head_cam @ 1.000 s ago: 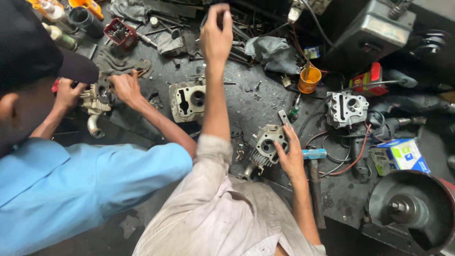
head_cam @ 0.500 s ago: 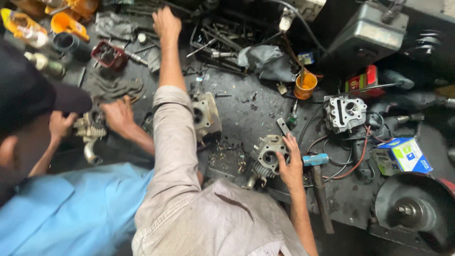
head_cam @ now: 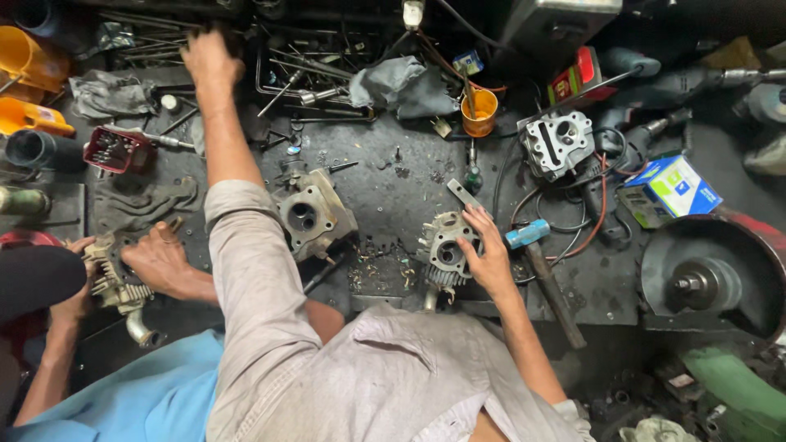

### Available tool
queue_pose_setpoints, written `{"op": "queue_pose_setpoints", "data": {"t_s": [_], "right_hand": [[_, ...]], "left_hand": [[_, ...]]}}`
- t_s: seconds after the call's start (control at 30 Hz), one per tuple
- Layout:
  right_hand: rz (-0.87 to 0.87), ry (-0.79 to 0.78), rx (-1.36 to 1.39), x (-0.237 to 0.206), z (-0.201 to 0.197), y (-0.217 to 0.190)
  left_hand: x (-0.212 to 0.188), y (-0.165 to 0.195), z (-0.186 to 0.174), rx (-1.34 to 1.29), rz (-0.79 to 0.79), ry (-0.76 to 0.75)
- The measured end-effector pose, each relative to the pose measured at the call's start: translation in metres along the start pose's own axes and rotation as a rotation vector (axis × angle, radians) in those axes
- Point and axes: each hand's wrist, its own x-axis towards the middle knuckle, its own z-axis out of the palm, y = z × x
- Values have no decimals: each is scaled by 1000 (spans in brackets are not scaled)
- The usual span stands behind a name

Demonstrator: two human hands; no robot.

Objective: The person works on a small engine cylinder head, using a hammer and punch to remove a pin, then uses a screwdriver to clean or adjust internal surfaces. The person handles the cylinder head and tools directly on a cluttered workbench.

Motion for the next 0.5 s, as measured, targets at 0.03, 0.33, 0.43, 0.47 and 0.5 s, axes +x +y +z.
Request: {"op": "queue_pose_setpoints", "data": {"t_s": [0.03, 0.33, 0.43, 0.47, 0.5], "right_hand": [[-7, -5, 12, 1, 0, -1], [-94, -46, 33, 2, -7, -1], [-88, -82, 37, 2, -14, -6], [-104, -89, 54, 2, -17, -9], [-118, -94, 72, 3, -22, -10]], "left_hand": [[-2, -5, -6, -35, -26, 60], [-62, 30, -63, -1899, -250, 769], [-116, 82, -68, -2017, -173, 654], [-137, 103, -67, -2017, -123, 638], [-159, 126, -67, -2015, -74, 618]]}}
